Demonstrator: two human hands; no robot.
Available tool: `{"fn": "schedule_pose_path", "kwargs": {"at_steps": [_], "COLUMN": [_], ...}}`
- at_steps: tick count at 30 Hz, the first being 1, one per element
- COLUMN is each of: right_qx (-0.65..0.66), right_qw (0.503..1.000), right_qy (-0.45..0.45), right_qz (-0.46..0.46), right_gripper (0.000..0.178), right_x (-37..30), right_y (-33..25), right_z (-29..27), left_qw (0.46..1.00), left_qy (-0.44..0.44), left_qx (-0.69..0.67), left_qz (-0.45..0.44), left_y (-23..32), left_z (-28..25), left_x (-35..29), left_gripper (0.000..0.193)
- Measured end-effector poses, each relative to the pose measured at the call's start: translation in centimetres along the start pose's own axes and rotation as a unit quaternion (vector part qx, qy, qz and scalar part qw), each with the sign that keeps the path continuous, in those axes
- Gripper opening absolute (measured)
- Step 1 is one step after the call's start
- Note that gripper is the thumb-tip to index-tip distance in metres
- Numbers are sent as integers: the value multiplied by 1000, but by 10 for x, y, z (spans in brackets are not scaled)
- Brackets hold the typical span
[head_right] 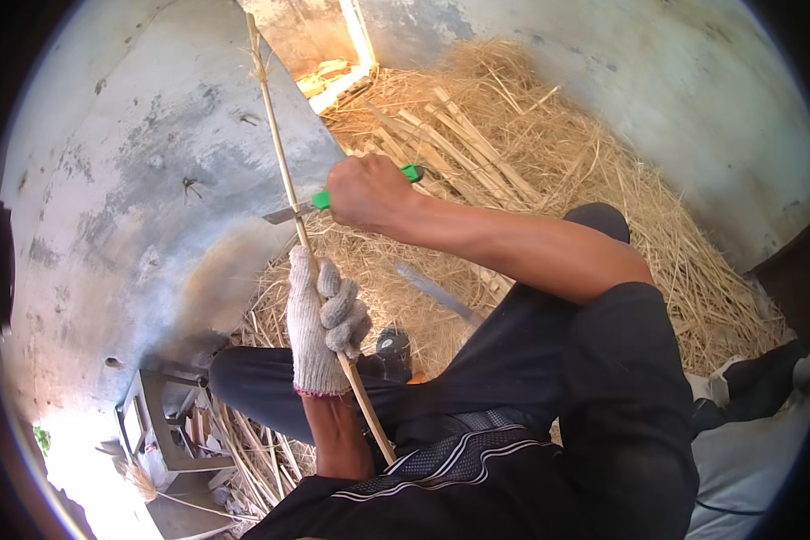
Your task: The person sits on a straw-covered floor and uses a green-handled knife to shave the surface of a long bamboo pole. They hold the pole with a gloved left hand and repeatedly scrape the blade along its length to remove the outer layer, producing wood shavings.
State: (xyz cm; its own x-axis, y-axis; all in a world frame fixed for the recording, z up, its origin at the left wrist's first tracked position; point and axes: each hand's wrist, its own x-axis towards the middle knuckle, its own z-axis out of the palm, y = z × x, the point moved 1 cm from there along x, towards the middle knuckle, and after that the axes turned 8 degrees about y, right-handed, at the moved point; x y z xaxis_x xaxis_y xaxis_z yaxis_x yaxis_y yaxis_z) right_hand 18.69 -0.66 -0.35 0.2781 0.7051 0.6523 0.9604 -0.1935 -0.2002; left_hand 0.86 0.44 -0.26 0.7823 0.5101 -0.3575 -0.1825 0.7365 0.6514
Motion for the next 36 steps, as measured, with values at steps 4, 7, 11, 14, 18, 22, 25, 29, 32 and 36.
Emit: {"fn": "schedule_pose_path", "kwargs": {"at_steps": [4, 7, 11, 14, 18, 22, 25, 29, 32, 36], "right_qx": [-33, -85, -367, -106, 109, 97, 12, -2, -29, -142], "right_qw": [999, 975, 928, 979, 973, 987, 991, 998, 998, 990], "right_qy": [25, -2, -16, -25, -104, -125, -121, -53, 19, 9], "right_qz": [16, 208, 58, 174, 177, 23, -58, -35, -53, -6], "right_gripper": [15, 16, 21, 27, 34, 28, 22, 22, 26, 32], "right_x": [14, 43, 62, 69, 56, 12, -22, -28, -30, -6], "right_y": [35, 92, 151, 156, 106, 37, 4, -1, -2, 16], "right_z": [6, 14, -7, -27, -53, -62, -71, -57, -42, -32], "left_qw": [1000, 997, 992, 985, 973, 964, 975, 983, 996, 992], "left_qy": [-8, 12, -27, -92, -155, -192, -169, -142, -75, -99], "left_qx": [10, 63, 63, 4, -61, -115, -77, -62, -9, -39], "left_qz": [9, -41, -105, -147, -159, -142, -119, -99, -56, -71], "left_y": [-22, -42, -50, -42, -31, -16, -7, -8, -8, -18], "left_z": [6, 14, 15, 4, -2, -4, 0, 3, 5, -2], "left_x": [6, -7, -10, 2, 4, 7, 5, -3, -7, -11], "left_gripper": [47, 47, 49, 47, 51, 53, 52, 48, 48, 48]}}
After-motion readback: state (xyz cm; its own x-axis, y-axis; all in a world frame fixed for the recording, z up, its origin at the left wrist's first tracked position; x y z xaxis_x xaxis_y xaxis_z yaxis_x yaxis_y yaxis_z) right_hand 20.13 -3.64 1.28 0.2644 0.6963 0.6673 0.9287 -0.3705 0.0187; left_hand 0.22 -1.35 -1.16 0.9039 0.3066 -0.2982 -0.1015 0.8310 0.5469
